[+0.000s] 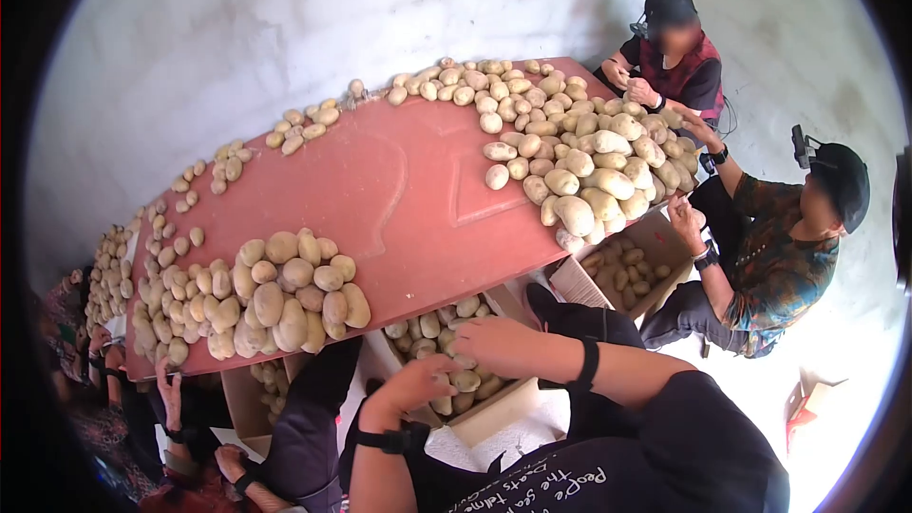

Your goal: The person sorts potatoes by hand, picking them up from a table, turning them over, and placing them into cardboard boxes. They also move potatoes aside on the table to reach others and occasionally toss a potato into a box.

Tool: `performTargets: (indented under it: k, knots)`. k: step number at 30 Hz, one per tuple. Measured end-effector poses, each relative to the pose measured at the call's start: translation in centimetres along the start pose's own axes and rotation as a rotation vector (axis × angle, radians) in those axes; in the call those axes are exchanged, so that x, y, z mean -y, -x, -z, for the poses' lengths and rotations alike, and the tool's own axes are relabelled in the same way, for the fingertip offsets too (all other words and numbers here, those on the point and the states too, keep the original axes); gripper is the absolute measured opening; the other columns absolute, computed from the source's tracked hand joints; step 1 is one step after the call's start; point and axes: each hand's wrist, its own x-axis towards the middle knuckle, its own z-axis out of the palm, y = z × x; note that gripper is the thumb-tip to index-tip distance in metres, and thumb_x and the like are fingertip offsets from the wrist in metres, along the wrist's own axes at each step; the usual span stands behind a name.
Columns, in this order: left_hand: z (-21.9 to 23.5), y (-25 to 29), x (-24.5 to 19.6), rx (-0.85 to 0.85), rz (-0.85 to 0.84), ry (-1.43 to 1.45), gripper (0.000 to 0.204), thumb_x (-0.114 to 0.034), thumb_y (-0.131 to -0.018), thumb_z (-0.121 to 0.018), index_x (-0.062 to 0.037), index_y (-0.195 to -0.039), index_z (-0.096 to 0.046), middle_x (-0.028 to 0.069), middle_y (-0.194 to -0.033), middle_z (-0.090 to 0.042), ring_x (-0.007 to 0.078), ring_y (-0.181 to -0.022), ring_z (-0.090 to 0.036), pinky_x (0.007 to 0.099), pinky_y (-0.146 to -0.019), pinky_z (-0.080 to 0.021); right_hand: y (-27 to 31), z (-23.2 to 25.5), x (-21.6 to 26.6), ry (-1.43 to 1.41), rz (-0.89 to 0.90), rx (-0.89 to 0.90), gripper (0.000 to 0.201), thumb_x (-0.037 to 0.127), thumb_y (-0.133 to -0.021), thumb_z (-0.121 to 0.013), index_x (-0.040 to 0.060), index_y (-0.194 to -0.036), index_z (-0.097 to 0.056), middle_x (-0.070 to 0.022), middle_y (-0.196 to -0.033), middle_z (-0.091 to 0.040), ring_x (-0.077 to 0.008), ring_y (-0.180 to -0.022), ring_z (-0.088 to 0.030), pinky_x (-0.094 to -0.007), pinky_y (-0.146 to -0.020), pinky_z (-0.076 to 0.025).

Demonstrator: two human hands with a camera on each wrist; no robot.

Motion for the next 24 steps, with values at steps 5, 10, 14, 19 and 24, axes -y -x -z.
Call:
performTargets:
  k: [5,10,14,19,24]
  knots:
    - [-5.3,0.7,-3.2,-0.288,-0.465,0.46,0.055,-0.021,-0.09,-0.062,-0.0094,-0.14,-0.042,0.0104,-0.147,-0.042,0.0281,-0.131,-0.044,0.0429,-0.105,-0.041,3.2,5.6,8.1,-0.124,0.313,-0.649,0.048,0.017,-0.082,-0.068,0.0041,-0.127,-0.056,-0.0161,-0.124,-0.057,-0.0336,-0.125,-0.052,-0.045,-0.105,-0.042]
    - [-11.1,2.2,-2.2,-0.266,-0.312,1.899,0.063,-0.047,-0.097,-0.046,-0.0142,-0.148,-0.029,0.0111,-0.152,-0.033,0.031,-0.138,-0.036,0.0461,-0.108,-0.038,0.9,-0.6,6.3,-0.154,0.391,-0.513,0.057,0.049,-0.09,-0.052,0.0138,-0.136,-0.053,-0.0151,-0.115,-0.059,-0.0339,-0.111,-0.056,-0.0482,-0.106,-0.037]
    - [-9.7,6.5,-4.6,-0.145,-0.41,1.796,0.066,-0.054,-0.1,-0.035,-0.0058,-0.144,-0.036,0.0121,-0.15,-0.038,0.0265,-0.138,-0.037,0.0414,-0.113,-0.033,0.2,-1.8,8.1,-0.187,0.39,-0.356,0.066,0.057,-0.091,-0.047,0.0203,-0.146,-0.043,-0.009,-0.087,-0.055,-0.0314,-0.084,-0.055,-0.0455,-0.08,-0.04]
    - [-11.1,11.9,-3.2,-0.146,-0.372,1.691,0.076,-0.061,-0.099,-0.02,-0.0032,-0.146,-0.034,0.0155,-0.146,-0.043,0.0303,-0.135,-0.041,0.0482,-0.114,-0.029,0.6,-4.1,10.2,-0.182,0.487,-0.282,0.055,0.039,-0.094,-0.052,0.0207,-0.144,-0.042,-0.01,-0.09,-0.058,-0.0278,-0.083,-0.057,-0.0424,-0.077,-0.045]
    - [-10.3,13.1,-2.1,-0.478,-0.052,1.484,0.059,-0.042,-0.098,-0.047,-0.0073,-0.145,-0.038,0.0146,-0.141,-0.049,0.0284,-0.131,-0.046,0.0501,-0.111,-0.033,1.4,-11.5,6.1,-0.323,0.182,-0.21,0.036,0.032,-0.093,-0.053,0.0096,-0.121,-0.059,-0.0185,-0.107,-0.061,-0.037,-0.098,-0.059,-0.0459,-0.086,-0.048]
